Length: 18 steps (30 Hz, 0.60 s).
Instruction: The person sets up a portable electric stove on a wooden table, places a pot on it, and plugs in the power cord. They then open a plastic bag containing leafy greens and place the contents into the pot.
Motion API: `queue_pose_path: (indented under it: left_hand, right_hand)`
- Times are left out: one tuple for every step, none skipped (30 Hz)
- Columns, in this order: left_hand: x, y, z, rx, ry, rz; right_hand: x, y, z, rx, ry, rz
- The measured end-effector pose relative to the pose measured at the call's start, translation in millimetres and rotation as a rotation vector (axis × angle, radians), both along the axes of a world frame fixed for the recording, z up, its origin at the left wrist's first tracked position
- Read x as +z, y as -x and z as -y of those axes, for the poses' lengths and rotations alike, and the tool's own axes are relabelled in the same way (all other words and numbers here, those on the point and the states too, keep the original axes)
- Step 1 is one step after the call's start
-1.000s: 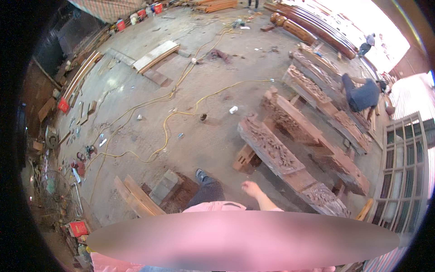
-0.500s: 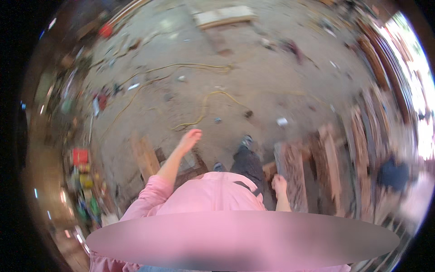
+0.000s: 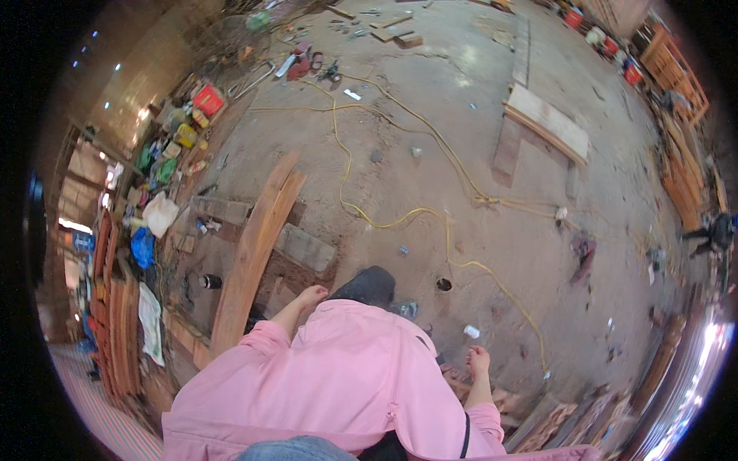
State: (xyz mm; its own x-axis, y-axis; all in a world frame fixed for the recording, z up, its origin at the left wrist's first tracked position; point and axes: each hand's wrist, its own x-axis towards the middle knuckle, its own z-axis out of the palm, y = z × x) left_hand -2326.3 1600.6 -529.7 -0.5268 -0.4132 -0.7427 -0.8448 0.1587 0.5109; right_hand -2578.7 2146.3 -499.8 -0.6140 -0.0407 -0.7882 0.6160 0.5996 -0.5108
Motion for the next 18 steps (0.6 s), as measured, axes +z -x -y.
queue_pose_path:
  left_hand:
    - [-2, 0, -14, 0.158, -0.109, -0.050]
    - [1, -1, -29, 0.324, -0.227, -0.064]
    - [5, 2, -39, 0.493, -0.350, -0.026]
    - [11, 7, -45, 0.539, -0.399, -0.079]
    - [20, 9, -51, 0.588, -0.452, -0.080]
    - [27, 17, -52, 0.661, -0.555, -0.095]
    - [31, 27, -48, 0.515, -0.386, -0.044]
    - [34, 36, -42, 0.398, -0.266, -0.005]
    - [35, 45, -35, 0.282, -0.145, 0.035]
    - [31, 56, -28, 0.228, -0.112, 0.024]
    - [24, 70, -20, 0.172, -0.081, 0.014]
    - [16, 85, -11, 0.112, -0.048, 0.002]
    - [6, 101, -2, 0.130, -0.090, -0.043]
    - [-4, 120, 7, 0.142, -0.131, -0.089]
    - [-11, 137, 19, 0.166, -0.196, -0.057]
    - [-15, 155, 30, 0.147, -0.209, -0.110]
    - [-17, 178, 48, 0.118, -0.194, -0.136]
    - [-17, 195, 62, 0.084, -0.207, -0.110]
  right_hand:
    - [10, 26, -3, -0.049, -0.059, 0.001]
    - [15, 50, -2, 0.018, -0.063, -0.057]
    - [17, 72, 1, 0.055, -0.087, -0.101]
    - [19, 89, 4, 0.047, -0.166, -0.122]
    - [20, 103, 9, 0.050, -0.062, -0.145]
    - [19, 116, 18, 0.008, -0.016, -0.146]
    - [18, 124, 27, -0.049, 0.047, -0.139]
    - [15, 128, 38, -0.023, 0.053, -0.144]
    - [10, 133, 52, -0.013, 0.077, -0.142]
    - [3, 135, 66, -0.013, 0.105, -0.131]
    - [-4, 133, 79, 0.018, 0.116, -0.097]
    - [-12, 131, 92, 0.035, 0.134, -0.058]
    - [-20, 130, 105, 0.082, 0.136, -0.033]
    - [-28, 128, 118, 0.180, 0.122, -0.024]
    - [-34, 126, 129, 0.300, 0.099, -0.031]
    - [-38, 122, 141, 0.415, 0.078, -0.053]
    - [-38, 123, 151, 0.490, 0.052, -0.080]
    - [-36, 124, 160, 0.544, 0.027, -0.108]
